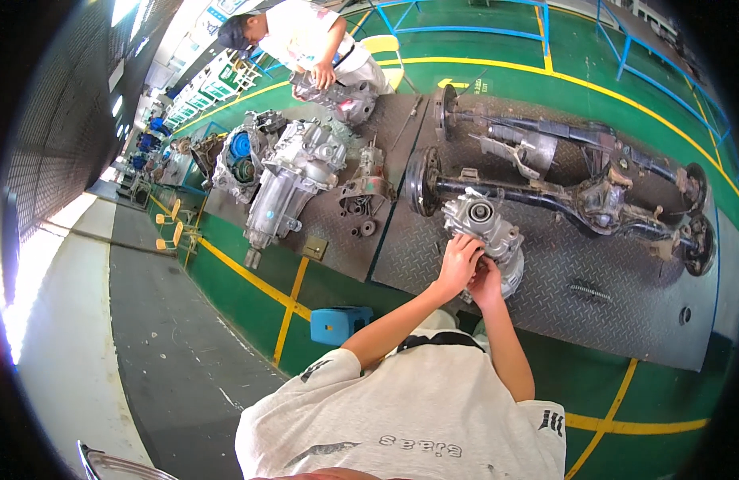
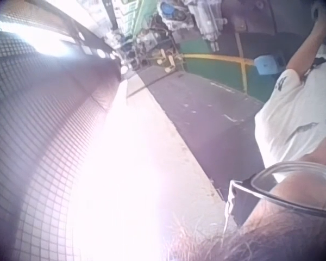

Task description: The person is assembling a metal housing component by hand, inserting a small pin and a lever mechanism into the casing while it sits on a workbench.

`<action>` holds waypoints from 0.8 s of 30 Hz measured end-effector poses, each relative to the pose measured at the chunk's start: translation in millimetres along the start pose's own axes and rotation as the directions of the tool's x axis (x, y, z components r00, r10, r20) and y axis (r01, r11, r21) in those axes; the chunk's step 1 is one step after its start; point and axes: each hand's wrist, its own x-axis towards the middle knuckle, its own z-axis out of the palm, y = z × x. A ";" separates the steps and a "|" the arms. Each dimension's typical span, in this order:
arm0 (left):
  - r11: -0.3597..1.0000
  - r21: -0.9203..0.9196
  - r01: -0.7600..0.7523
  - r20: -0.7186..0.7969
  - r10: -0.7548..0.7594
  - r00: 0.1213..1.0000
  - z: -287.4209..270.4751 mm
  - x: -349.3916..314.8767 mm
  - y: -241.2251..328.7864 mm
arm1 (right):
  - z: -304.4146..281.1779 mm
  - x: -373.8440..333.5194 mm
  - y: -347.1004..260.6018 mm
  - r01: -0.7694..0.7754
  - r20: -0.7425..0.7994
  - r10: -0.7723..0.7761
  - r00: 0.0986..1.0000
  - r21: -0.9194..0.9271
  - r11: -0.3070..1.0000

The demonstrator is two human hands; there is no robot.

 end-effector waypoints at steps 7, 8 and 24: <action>0.987 -0.049 -0.150 0.103 0.154 0.983 -9.0 -2.5 -28.2 | -3.3 -14.0 -0.2 0.014 -0.255 -0.150 0.955 -0.469 0.883; 0.976 -0.082 -0.201 0.136 0.211 0.968 -9.2 4.8 -36.4 | -8.8 -17.0 1.8 0.195 -0.138 -0.484 0.864 -0.795 0.574; 0.962 -0.273 -0.009 0.020 0.015 1.000 16.1 -11.5 -61.0 | 86.2 -43.8 -29.2 -0.024 0.470 -0.494 0.731 -0.706 -0.708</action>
